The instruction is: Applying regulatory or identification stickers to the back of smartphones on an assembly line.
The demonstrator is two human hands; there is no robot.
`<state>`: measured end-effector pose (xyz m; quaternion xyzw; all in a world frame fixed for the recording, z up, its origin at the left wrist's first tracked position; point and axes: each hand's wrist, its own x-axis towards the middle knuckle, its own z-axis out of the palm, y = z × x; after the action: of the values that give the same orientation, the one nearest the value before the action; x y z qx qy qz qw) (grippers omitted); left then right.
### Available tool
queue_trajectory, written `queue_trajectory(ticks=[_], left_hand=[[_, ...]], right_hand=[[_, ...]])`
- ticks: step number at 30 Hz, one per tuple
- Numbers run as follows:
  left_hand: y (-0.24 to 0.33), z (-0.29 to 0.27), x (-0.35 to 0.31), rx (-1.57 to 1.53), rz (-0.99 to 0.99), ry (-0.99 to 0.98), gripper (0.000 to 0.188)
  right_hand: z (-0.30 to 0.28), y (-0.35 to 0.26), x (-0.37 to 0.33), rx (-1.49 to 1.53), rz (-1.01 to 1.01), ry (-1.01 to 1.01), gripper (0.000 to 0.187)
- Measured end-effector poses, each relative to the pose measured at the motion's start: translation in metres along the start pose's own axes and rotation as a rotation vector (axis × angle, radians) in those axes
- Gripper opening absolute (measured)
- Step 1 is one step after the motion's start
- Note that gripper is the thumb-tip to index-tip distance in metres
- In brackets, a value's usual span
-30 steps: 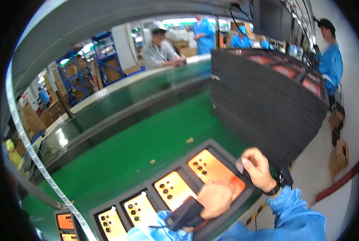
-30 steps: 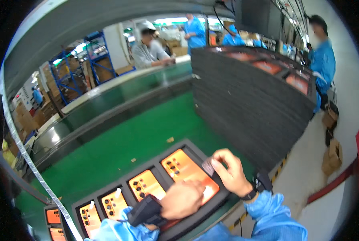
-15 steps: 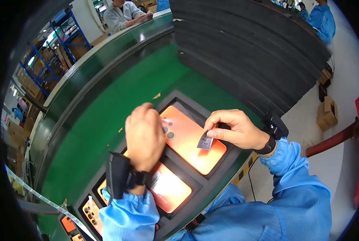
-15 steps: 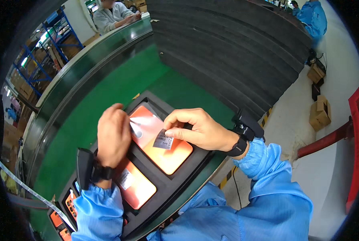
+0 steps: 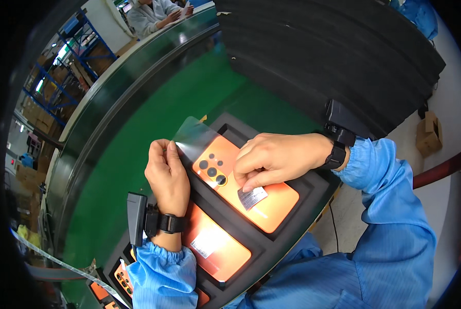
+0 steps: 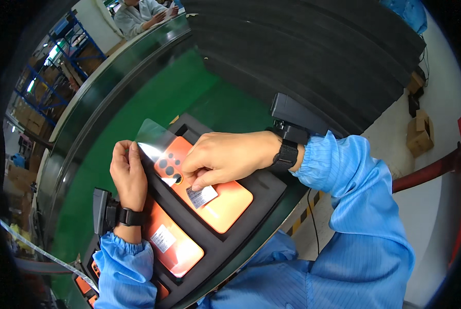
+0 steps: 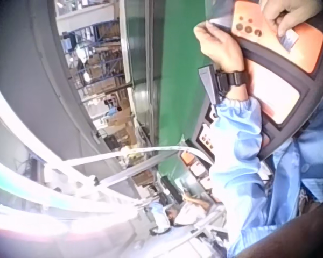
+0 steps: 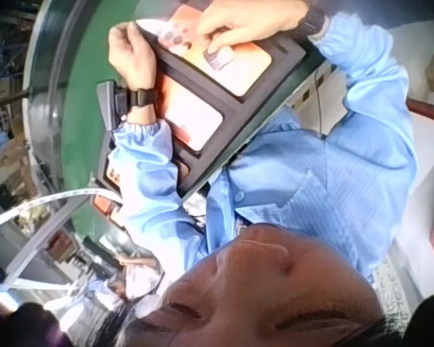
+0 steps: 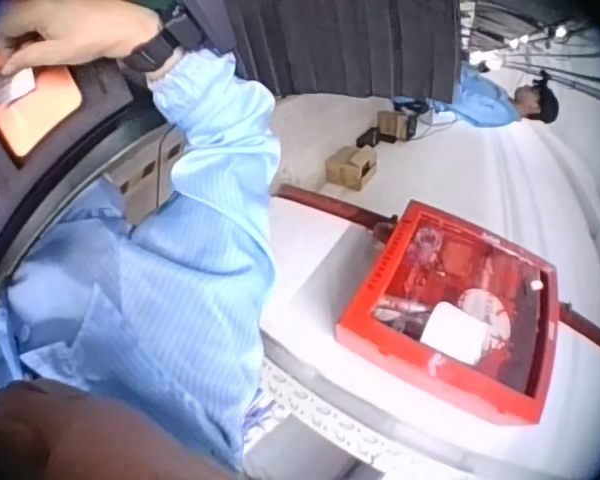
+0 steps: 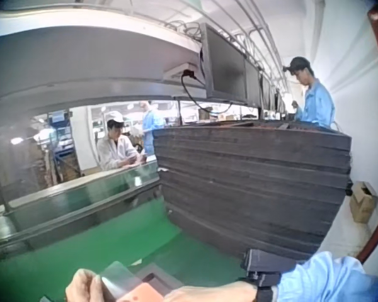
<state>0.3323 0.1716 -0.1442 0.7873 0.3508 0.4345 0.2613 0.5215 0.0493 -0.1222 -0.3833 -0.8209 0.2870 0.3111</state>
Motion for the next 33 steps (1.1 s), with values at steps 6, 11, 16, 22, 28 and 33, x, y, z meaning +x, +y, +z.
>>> queue_trajectory(ticks=[6, 11, 16, 22, 28, 33], left_hand=[[0.006, -0.001, 0.0, 0.009, -0.019, -0.001, 0.015], [0.009, -0.003, 0.0, 0.027, -0.017, -0.011, 0.015], [0.01, -0.002, 0.0, 0.004, -0.042, -0.016, 0.015], [0.007, -0.001, -0.001, -0.01, -0.033, -0.014, 0.019], [0.011, -0.002, -0.002, -0.012, -0.046, -0.012, 0.019], [0.01, -0.002, -0.001, 0.027, -0.029, -0.011, 0.015]], right_hand=[[-0.008, 0.002, 0.014, -0.049, -0.023, -0.137, 0.017], [-0.012, -0.004, 0.023, -0.197, -0.072, -0.231, 0.017], [-0.015, -0.008, 0.024, -0.263, -0.039, -0.313, 0.02], [-0.015, -0.003, 0.024, -0.225, -0.082, -0.285, 0.02], [-0.017, -0.003, 0.026, -0.214, -0.042, -0.331, 0.021], [-0.016, -0.001, 0.025, -0.221, -0.065, -0.322, 0.02]])
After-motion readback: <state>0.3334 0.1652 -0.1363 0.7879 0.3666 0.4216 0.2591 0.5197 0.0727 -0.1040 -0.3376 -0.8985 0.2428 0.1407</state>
